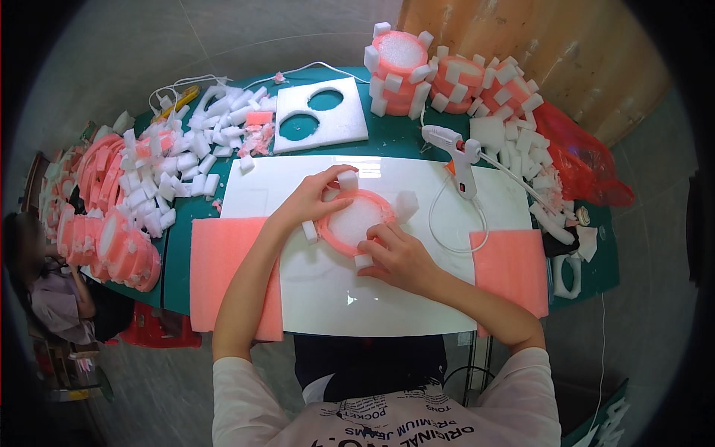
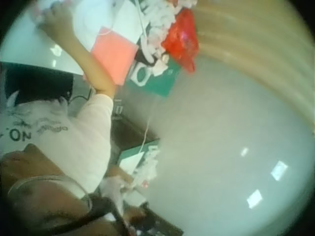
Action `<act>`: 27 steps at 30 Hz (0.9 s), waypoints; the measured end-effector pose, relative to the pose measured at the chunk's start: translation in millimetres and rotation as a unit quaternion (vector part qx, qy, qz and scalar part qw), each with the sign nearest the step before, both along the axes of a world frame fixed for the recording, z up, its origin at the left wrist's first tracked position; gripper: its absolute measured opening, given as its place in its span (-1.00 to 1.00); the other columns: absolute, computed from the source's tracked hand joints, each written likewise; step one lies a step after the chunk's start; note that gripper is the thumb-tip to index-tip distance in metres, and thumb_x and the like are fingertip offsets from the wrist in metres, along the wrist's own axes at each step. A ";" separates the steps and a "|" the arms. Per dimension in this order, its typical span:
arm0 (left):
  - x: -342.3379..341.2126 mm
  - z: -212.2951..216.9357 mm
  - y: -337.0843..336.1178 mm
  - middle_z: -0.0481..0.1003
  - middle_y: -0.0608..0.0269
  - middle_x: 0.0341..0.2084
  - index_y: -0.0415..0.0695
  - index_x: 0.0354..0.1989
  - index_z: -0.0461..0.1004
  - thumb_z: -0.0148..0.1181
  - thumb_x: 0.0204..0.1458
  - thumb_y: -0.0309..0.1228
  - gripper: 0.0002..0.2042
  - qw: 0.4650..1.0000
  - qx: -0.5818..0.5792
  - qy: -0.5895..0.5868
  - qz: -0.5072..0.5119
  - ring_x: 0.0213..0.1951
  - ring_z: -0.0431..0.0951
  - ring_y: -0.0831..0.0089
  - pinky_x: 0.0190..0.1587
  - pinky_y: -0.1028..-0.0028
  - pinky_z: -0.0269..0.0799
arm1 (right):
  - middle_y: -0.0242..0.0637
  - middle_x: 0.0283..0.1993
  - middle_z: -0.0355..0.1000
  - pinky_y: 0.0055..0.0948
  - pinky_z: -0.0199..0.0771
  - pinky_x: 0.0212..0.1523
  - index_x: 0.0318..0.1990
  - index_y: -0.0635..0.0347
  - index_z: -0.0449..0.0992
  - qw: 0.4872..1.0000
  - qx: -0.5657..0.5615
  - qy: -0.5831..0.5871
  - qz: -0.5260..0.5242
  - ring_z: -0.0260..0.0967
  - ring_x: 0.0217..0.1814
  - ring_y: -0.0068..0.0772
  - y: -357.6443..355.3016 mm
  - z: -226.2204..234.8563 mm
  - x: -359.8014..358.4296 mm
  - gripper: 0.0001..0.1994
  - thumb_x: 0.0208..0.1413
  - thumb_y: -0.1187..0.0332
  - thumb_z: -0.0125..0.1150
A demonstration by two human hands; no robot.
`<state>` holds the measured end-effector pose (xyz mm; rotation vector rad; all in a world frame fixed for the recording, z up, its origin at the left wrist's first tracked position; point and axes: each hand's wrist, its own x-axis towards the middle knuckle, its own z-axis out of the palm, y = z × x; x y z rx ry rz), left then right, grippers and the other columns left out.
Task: The recorder uses a glue gun to assemble small white foam blocks onto a pink foam ring to create a circular structure.
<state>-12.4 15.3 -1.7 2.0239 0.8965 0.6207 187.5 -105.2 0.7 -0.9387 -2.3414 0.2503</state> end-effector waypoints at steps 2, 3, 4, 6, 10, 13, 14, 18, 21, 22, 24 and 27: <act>-0.1 -0.4 0.2 0.48 0.08 -0.21 0.01 0.07 0.30 0.24 -0.18 -0.35 -0.47 1.000 0.002 0.000 0.000 -0.23 0.51 0.23 -0.09 0.38 0.40 | -0.25 -0.25 0.22 -0.40 0.35 -0.25 -0.30 0.15 0.33 1.000 -0.002 0.000 0.000 0.24 -0.22 -0.26 0.0 -0.2 -0.1 -0.60 -0.31 0.28 0.40; -0.4 -1.0 0.5 0.48 0.08 -0.21 0.01 0.07 0.30 0.24 -0.18 -0.34 -0.47 1.000 0.001 -0.005 -0.002 -0.23 0.51 0.23 -0.09 0.38 0.40 | -0.25 -0.25 0.22 -0.40 0.35 -0.24 -0.30 0.16 0.33 1.000 -0.004 -0.001 -0.001 0.24 -0.22 -0.26 0.0 -0.2 -0.2 -0.60 -0.31 0.28 0.40; -0.6 -1.4 0.7 0.48 0.08 -0.21 0.01 0.07 0.30 0.24 -0.18 -0.34 -0.47 1.000 0.001 -0.011 -0.005 -0.23 0.51 0.23 -0.10 0.38 0.40 | -0.25 -0.25 0.22 -0.40 0.35 -0.24 -0.30 0.16 0.33 1.000 -0.005 -0.001 -0.001 0.24 -0.22 -0.26 -0.1 -0.2 -0.1 -0.60 -0.31 0.28 0.40; 0.1 -1.0 0.5 0.48 0.07 -0.21 0.01 0.07 0.30 0.24 -0.18 -0.34 -0.47 1.000 0.003 -0.010 -0.004 -0.23 0.51 0.23 -0.10 0.38 0.40 | -0.25 -0.25 0.22 -0.40 0.35 -0.24 -0.30 0.16 0.33 1.000 -0.003 -0.001 -0.001 0.24 -0.22 -0.26 -0.2 0.2 0.2 -0.60 -0.31 0.28 0.40; 0.1 0.4 0.0 0.48 0.06 -0.21 0.01 0.07 0.30 0.24 -0.18 -0.33 -0.47 1.000 0.001 0.008 0.004 -0.23 0.51 0.23 -0.11 0.38 0.40 | -0.25 -0.25 0.23 -0.40 0.35 -0.24 -0.30 0.16 0.33 1.000 -0.001 0.001 0.000 0.25 -0.22 -0.26 0.1 -0.8 0.0 -0.60 -0.31 0.28 0.40; 0.5 0.4 0.1 0.48 0.07 -0.21 0.01 0.07 0.30 0.24 -0.18 -0.33 -0.47 1.000 -0.001 0.006 0.003 -0.24 0.50 0.23 -0.11 0.39 0.40 | -0.26 -0.24 0.23 -0.40 0.35 -0.24 -0.30 0.16 0.33 1.000 -0.001 0.004 0.000 0.24 -0.21 -0.26 0.0 -1.3 0.1 -0.59 -0.31 0.29 0.40; 0.5 0.4 0.1 0.48 0.07 -0.21 0.01 0.07 0.30 0.24 -0.18 -0.33 -0.47 1.000 -0.001 0.006 0.003 -0.24 0.50 0.23 -0.11 0.39 0.40 | -0.25 -0.24 0.23 -0.40 0.35 -0.24 -0.30 0.16 0.33 1.000 0.001 0.002 -0.001 0.24 -0.21 -0.26 -0.2 -1.3 0.2 -0.59 -0.31 0.29 0.40; 0.2 0.3 0.1 0.48 0.08 -0.21 0.01 0.07 0.30 0.24 -0.18 -0.34 -0.47 1.000 -0.003 0.003 0.001 -0.24 0.50 0.23 -0.11 0.39 0.40 | -0.25 -0.24 0.23 -0.40 0.36 -0.24 -0.29 0.15 0.33 1.000 0.000 0.000 -0.001 0.24 -0.21 -0.26 -0.4 -0.4 0.3 -0.59 -0.31 0.28 0.40; 0.0 1.2 -0.6 0.48 0.09 -0.20 0.01 0.07 0.30 0.24 -0.18 -0.34 -0.47 1.000 -0.004 -0.002 0.000 -0.23 0.50 0.24 -0.10 0.39 0.40 | -0.25 -0.23 0.23 -0.40 0.35 -0.23 -0.28 0.15 0.33 1.000 -0.002 0.002 -0.003 0.24 -0.20 -0.26 -0.7 -0.6 -0.6 -0.58 -0.31 0.28 0.40; 0.2 1.6 -0.7 0.47 0.10 -0.20 0.01 0.07 0.30 0.24 -0.18 -0.34 -0.47 1.000 -0.006 -0.003 -0.001 -0.23 0.50 0.24 -0.10 0.39 0.40 | -0.25 -0.23 0.23 -0.40 0.35 -0.23 -0.28 0.15 0.33 1.000 -0.002 0.001 -0.004 0.24 -0.20 -0.26 -0.7 -0.6 -0.5 -0.58 -0.31 0.28 0.40; 0.8 1.7 -0.3 0.47 0.09 -0.19 0.01 0.07 0.30 0.23 -0.18 -0.34 -0.47 1.000 -0.008 -0.001 -0.002 -0.23 0.50 0.24 -0.10 0.39 0.40 | -0.25 -0.23 0.23 -0.40 0.35 -0.23 -0.28 0.14 0.32 1.000 -0.004 0.004 -0.005 0.25 -0.20 -0.26 -0.8 -0.6 -0.1 -0.58 -0.31 0.28 0.40; -0.4 1.9 -0.8 0.47 0.09 -0.19 0.01 0.06 0.30 0.23 -0.18 -0.34 -0.47 1.000 -0.009 0.003 0.001 -0.23 0.50 0.24 -0.09 0.39 0.40 | -0.25 -0.23 0.23 -0.40 0.35 -0.22 -0.28 0.15 0.32 1.000 -0.002 0.002 -0.004 0.24 -0.20 -0.26 -0.8 -0.3 -1.0 -0.58 -0.31 0.28 0.40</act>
